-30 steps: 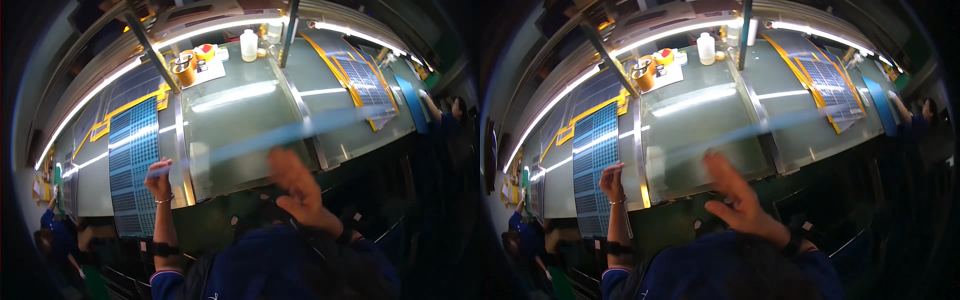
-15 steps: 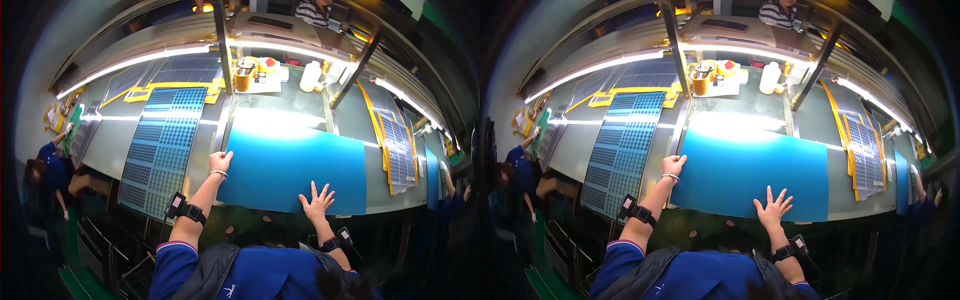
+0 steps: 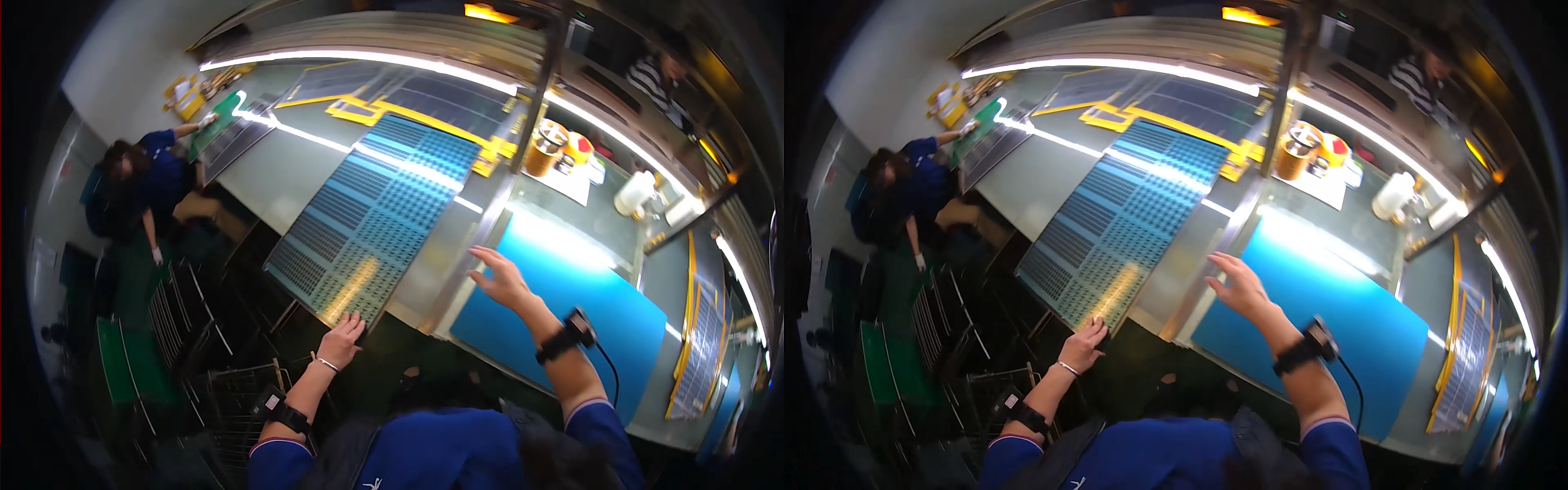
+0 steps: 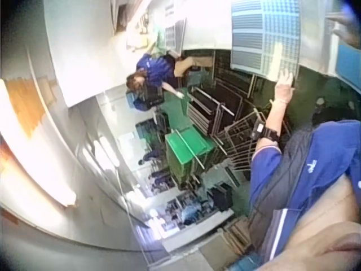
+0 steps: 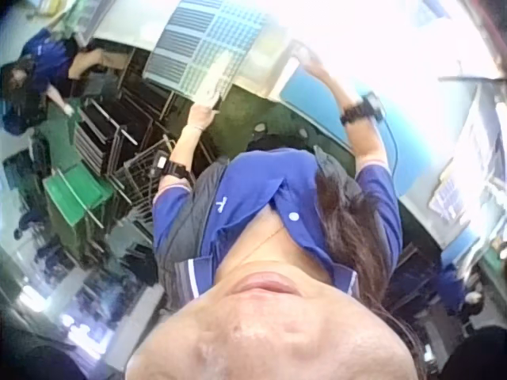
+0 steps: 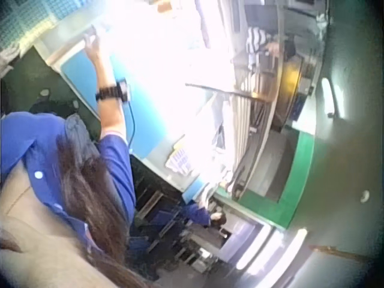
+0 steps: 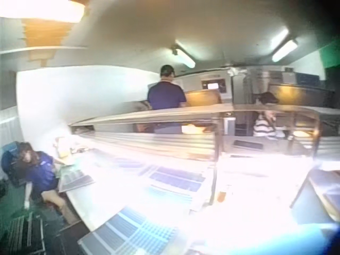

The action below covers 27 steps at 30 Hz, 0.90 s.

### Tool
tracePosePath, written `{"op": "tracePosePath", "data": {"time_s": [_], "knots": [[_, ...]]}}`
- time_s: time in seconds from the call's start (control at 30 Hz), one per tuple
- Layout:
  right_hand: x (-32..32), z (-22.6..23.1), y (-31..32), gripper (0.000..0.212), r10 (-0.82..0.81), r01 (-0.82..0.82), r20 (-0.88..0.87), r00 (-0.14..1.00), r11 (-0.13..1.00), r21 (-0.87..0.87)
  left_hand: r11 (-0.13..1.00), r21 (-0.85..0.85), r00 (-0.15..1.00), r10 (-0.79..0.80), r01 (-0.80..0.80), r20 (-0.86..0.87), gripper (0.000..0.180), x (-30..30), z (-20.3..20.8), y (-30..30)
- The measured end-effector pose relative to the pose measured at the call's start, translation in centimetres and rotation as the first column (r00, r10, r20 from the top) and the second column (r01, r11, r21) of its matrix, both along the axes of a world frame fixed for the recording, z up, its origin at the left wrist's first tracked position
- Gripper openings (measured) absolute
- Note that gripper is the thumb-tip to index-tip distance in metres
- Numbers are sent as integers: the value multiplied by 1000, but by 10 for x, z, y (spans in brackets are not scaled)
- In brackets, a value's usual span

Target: Assemble solar panels by placing solar cells and backing plates on an assembly table.

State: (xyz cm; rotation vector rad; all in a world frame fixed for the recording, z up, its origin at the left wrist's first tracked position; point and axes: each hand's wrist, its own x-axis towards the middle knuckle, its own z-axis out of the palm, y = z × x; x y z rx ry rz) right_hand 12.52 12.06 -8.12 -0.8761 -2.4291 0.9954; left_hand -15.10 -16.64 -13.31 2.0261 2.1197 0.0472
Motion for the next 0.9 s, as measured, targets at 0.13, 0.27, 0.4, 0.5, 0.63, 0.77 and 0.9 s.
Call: {"op": "tracePosePath", "data": {"time_s": [0.13, 0.27, 0.4, 0.5, 0.63, 0.77, 0.9], "knots": [[-113, -38, 33, 49, 294, -322, 202, 934, 938, 126, 995, 72, 946, 40, -67, 321, 44, -23, -1, 2], [-161, -54, 37, 50, 329, -420, 364, 871, 883, 207, 979, 134, 899, 84, -155, 430, 38, -30, -6, -3], [-165, -58, 35, 52, 313, -404, 371, 874, 893, 200, 959, 235, 923, 60, -160, 380, 39, -23, 3, -5], [-167, -54, 35, 53, 332, -421, 350, 876, 880, 220, 961, 250, 952, 40, -120, 303, 43, -18, 7, -4], [-166, -53, 34, 58, 345, -434, 356, 869, 876, 211, 959, 284, 1000, -4, -5, 31, 45, -13, 4, -4], [-162, -49, 35, 67, 338, -450, 414, 845, 868, 210, 966, 166, 903, 116, -200, 415, 32, -22, 5, -3], [-159, -44, 36, 76, 377, -499, 437, 817, 842, 206, 965, 126, 819, 124, -232, 560, 16, -25, 3, -6]]}}
